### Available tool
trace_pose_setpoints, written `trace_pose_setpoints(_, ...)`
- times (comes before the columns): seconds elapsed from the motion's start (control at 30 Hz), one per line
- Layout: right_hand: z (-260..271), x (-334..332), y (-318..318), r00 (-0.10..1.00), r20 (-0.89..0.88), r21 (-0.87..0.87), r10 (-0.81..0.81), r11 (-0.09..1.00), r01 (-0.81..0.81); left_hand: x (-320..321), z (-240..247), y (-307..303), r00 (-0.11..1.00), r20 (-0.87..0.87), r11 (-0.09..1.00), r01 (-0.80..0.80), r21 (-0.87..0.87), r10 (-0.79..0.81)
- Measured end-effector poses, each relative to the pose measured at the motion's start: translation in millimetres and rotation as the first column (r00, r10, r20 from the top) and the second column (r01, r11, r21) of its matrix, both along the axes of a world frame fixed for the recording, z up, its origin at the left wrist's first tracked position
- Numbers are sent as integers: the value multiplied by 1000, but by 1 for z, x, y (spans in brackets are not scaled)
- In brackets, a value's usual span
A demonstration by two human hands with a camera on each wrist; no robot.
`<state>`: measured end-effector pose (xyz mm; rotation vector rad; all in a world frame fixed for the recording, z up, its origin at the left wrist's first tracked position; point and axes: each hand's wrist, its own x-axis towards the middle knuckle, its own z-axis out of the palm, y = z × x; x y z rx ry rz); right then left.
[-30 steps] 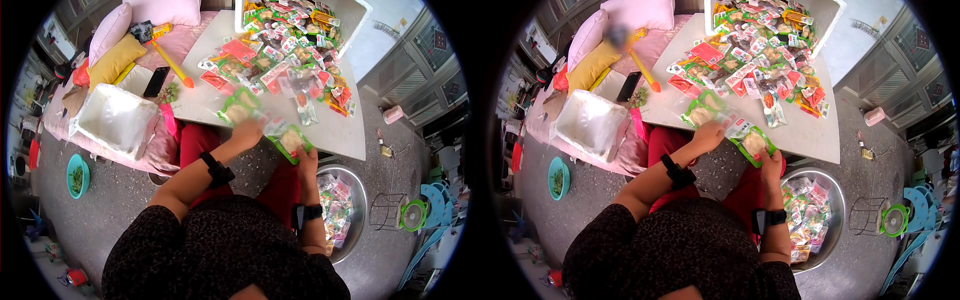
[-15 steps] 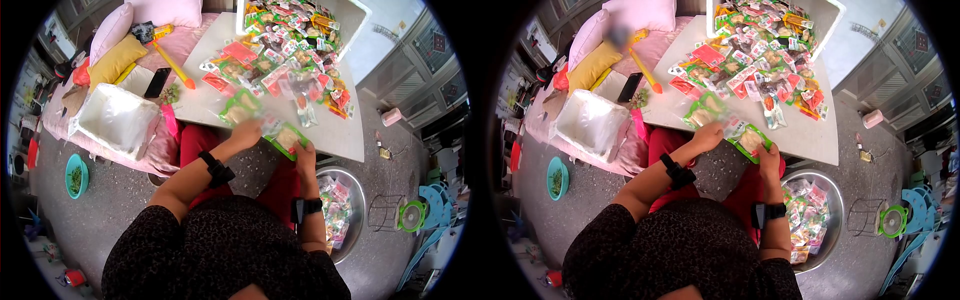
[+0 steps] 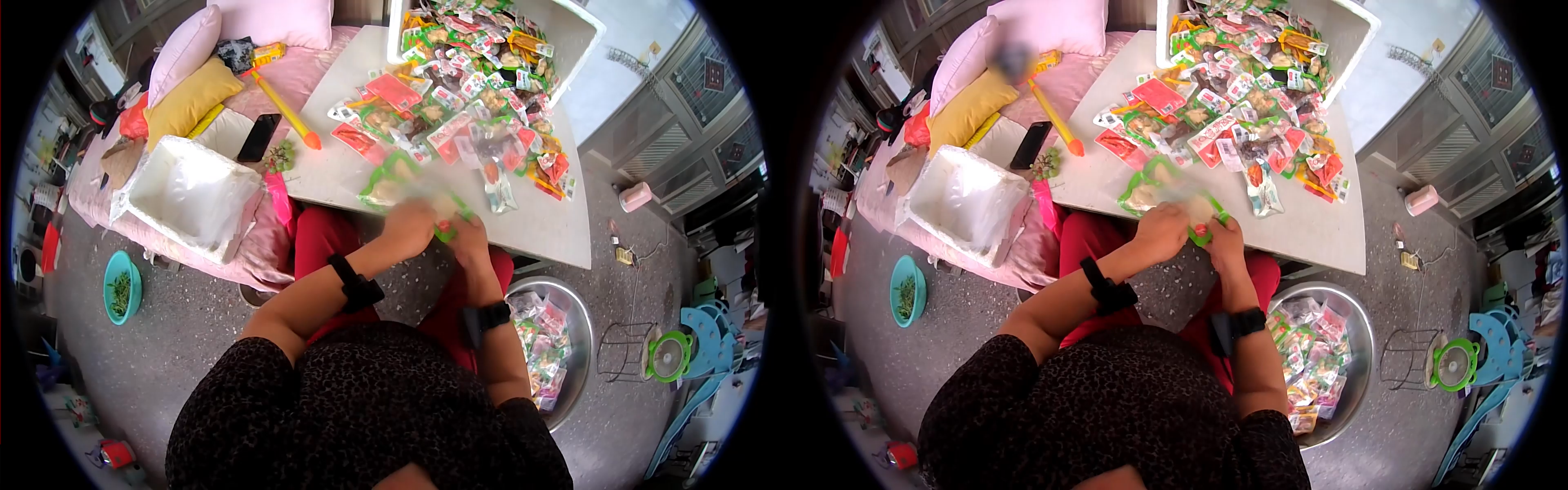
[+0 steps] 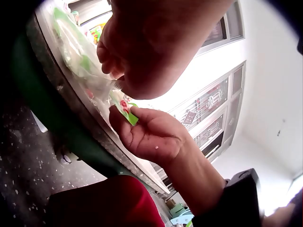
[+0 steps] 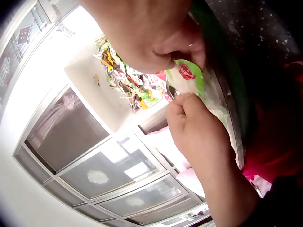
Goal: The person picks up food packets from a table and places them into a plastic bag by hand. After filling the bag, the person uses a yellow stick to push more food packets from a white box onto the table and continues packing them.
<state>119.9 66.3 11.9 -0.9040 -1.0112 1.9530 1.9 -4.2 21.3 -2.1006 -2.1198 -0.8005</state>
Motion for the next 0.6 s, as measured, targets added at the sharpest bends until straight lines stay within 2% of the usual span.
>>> trace_pose_setpoints(0.1,24,-5,-3,909,365,-31,200,979,-203,2,8,-5,999,-29,991,35,128,-32)
trace_pose_setpoints(0.2,9,-5,16,826,489,75,280,930,-360,-1,2,-5,996,-73,979,62,195,-48)
trace_pose_setpoints(0.3,2,-8,19,897,355,36,263,955,-295,-1,2,-9,994,-80,978,84,189,-70)
trace_pose_setpoints(0.4,-5,-18,12,977,117,-60,180,983,-174,-2,1,-11,993,-76,965,105,241,-89)
trace_pose_setpoints(0.47,-18,-15,11,973,163,147,165,971,-189,-3,2,-15,996,-27,967,90,240,-86)
trace_pose_setpoints(0.53,-21,-10,14,964,227,177,141,967,-183,-3,2,-22,995,-17,963,96,252,-94)
trace_pose_setpoints(0.6,-18,-2,23,942,314,37,115,990,-133,-3,4,-31,991,-45,952,130,277,-122)
